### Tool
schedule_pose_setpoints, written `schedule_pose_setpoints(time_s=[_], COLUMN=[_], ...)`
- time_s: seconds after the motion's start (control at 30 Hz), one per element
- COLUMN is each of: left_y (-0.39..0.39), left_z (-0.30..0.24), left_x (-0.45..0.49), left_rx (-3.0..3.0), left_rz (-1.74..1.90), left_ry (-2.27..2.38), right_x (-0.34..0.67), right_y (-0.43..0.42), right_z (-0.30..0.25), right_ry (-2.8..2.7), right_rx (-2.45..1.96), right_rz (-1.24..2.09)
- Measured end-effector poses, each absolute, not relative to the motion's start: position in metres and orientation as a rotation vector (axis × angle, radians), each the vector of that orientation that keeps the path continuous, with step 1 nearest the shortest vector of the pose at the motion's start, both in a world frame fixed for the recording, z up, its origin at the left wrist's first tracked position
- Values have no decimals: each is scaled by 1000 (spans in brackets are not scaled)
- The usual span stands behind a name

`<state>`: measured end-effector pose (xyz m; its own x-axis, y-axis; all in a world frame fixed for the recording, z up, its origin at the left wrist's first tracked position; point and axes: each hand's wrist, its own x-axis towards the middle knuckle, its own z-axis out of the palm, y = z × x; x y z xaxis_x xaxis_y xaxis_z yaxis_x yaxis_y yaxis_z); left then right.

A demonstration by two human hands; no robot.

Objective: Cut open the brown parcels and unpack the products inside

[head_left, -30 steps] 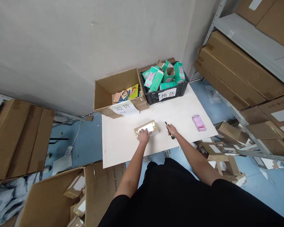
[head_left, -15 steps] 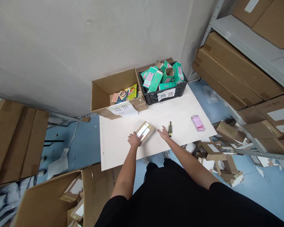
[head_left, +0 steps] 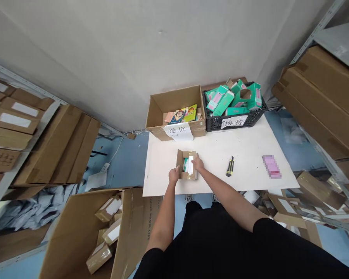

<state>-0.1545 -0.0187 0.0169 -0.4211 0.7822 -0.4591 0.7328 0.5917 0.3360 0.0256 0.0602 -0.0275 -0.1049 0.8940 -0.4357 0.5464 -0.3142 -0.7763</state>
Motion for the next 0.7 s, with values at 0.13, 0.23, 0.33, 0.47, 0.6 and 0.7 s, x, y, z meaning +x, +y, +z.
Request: schedule_pose_setpoints(time_s=[0.13, 0.23, 0.33, 0.47, 0.6, 0.7], left_y=[-18, -18, -17, -14, -11, -15], left_z=[15, 12, 10, 9, 10, 10], left_x=[-161, -160, -161, -159, -147, -146], left_rx=[1123, 1106, 1091, 1490, 2111, 2126], left_rz=[230, 220, 216, 245, 107, 124], left_ry=[2290, 2293, 2284, 2183, 1600, 1459], right_x=[-2, -6, 18, 64, 77, 69], right_y=[32, 25, 28, 19, 4, 0], right_z=[-23, -22, -24, -30, -30, -23], right_ry=[-1601, -1479, -1201, -940, -1027, -1208], right_rx=[-1959, -1953, -1797, -1652, -1995, -2135], right_rz=[1310, 1336, 1526, 1576, 1248, 1080])
